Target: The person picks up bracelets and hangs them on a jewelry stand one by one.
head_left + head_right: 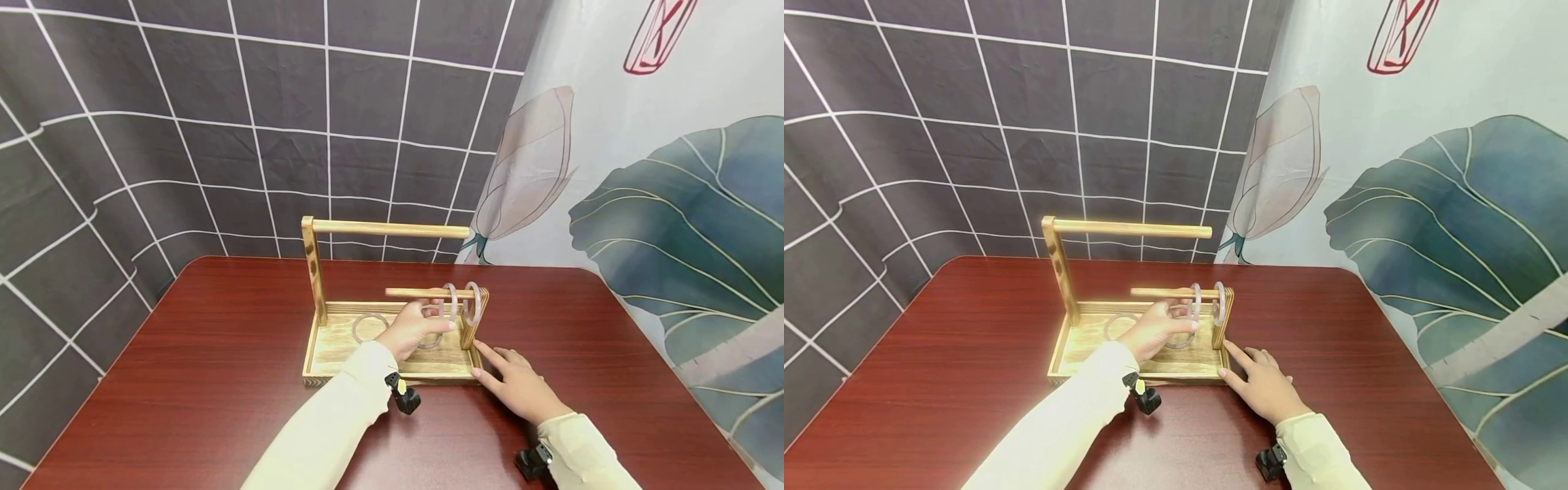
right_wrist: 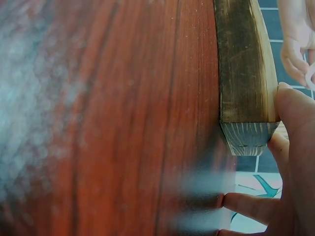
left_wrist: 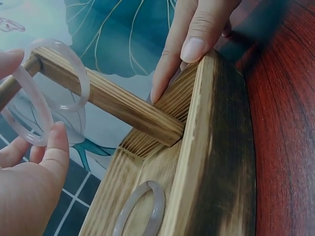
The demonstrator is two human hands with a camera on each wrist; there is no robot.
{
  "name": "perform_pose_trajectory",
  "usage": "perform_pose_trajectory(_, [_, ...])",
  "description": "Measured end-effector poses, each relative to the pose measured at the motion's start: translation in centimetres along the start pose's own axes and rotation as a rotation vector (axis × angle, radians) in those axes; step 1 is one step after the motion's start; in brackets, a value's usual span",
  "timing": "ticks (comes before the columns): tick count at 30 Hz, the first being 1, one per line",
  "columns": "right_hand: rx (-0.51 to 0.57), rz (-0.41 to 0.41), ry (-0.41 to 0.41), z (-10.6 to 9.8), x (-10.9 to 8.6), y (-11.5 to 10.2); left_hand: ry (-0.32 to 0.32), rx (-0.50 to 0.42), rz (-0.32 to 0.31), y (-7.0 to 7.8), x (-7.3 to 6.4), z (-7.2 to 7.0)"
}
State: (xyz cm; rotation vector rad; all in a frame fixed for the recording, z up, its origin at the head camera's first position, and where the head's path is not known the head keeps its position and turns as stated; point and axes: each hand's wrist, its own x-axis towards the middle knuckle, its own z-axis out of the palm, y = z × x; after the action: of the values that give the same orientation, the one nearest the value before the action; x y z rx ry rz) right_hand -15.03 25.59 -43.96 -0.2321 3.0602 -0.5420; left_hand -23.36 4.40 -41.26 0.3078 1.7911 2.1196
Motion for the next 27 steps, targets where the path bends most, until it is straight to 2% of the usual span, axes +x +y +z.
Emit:
perform_pose_trajectory(6, [0.003, -0.001, 0.004, 0.03, 0.01, -0.02, -0.026, 0.004, 0.009, -0.01, 0.18, 0.20])
perform_pose_trajectory(13, [0.003, -0.003, 0.004, 0.10, 0.02, 0.03, -0.013, 0.019, -0.011, -0.08, 0.22, 0.50])
perform_pose_trajectory(23, [0.001, 0.003, -0.003, 0.13, 0.02, 0.06, -0.027, 0.011, -0.053, -0.03, 0.30, 0.59])
perform_pose_trajectory(27, [0.001, 0.006, -0.004, 0.10, 0.07, 0.07, -0.024, 0.019, -0.046, -0.23, 0.52, 0.44])
